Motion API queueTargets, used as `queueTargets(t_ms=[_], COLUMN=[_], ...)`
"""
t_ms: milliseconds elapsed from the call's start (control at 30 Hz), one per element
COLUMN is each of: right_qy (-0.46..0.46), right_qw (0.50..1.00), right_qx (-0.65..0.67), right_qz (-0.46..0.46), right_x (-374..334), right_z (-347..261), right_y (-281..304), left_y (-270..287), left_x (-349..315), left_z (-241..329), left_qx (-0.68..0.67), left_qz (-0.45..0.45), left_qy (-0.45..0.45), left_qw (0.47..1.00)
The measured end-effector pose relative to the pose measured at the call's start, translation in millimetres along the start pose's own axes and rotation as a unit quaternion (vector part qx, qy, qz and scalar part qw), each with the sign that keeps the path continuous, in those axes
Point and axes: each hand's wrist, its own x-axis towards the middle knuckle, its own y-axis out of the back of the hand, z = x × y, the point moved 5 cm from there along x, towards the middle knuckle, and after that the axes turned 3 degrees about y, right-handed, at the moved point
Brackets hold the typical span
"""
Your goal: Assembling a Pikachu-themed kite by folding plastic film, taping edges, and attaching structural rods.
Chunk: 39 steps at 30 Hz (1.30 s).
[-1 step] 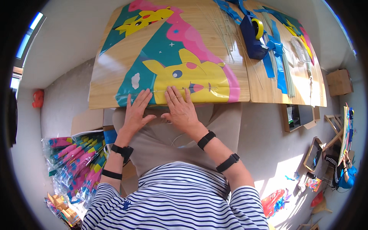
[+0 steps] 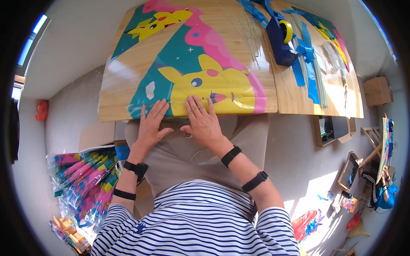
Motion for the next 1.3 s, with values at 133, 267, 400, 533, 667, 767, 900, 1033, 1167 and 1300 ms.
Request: queueTargets(t_ms=[133,267,400,533,667,767,900,1033,1167,1300], right_qy=[-0.028,-0.067,-0.099,-0.151,-0.226,-0.172,-0.154,-0.195,-0.112,-0.132], right_qw=[0.999,0.997,0.992,0.982,0.96,0.969,0.974,0.966,0.978,0.987], right_qx=[-0.014,-0.036,-0.071,-0.115,-0.165,-0.172,-0.168,-0.171,-0.164,-0.087], right_qz=[0.012,0.001,-0.01,0.005,0.005,0.053,-0.017,-0.005,0.055,-0.007], right_x=[-17,-41,-62,-75,-79,-75,-72,-70,-59,-56], right_z=[24,52,78,98,111,107,104,104,88,85], right_y=[12,27,35,43,51,57,49,52,52,35], left_y=[0,-1,-2,-1,-2,-2,-1,-2,-2,1], left_x=[0,-1,-1,-1,-2,-2,-1,-3,-3,-1], left_z=[-1,-1,-1,-2,-1,-1,-2,-3,-4,-8], left_qx=[0.0,-0.001,0.004,0.011,0.002,0.001,0.006,-0.008,-0.014,-0.02], left_qz=[-0.004,-0.004,-0.005,-0.001,-0.001,0.0,0.0,-0.002,0.018,0.023], left_qy=[0.009,0.004,0.007,0.006,0.004,0.004,0.008,0.012,0.002,0.017], left_qw=[1.0,1.0,1.0,1.0,1.0,1.0,1.0,1.0,1.0,0.999])
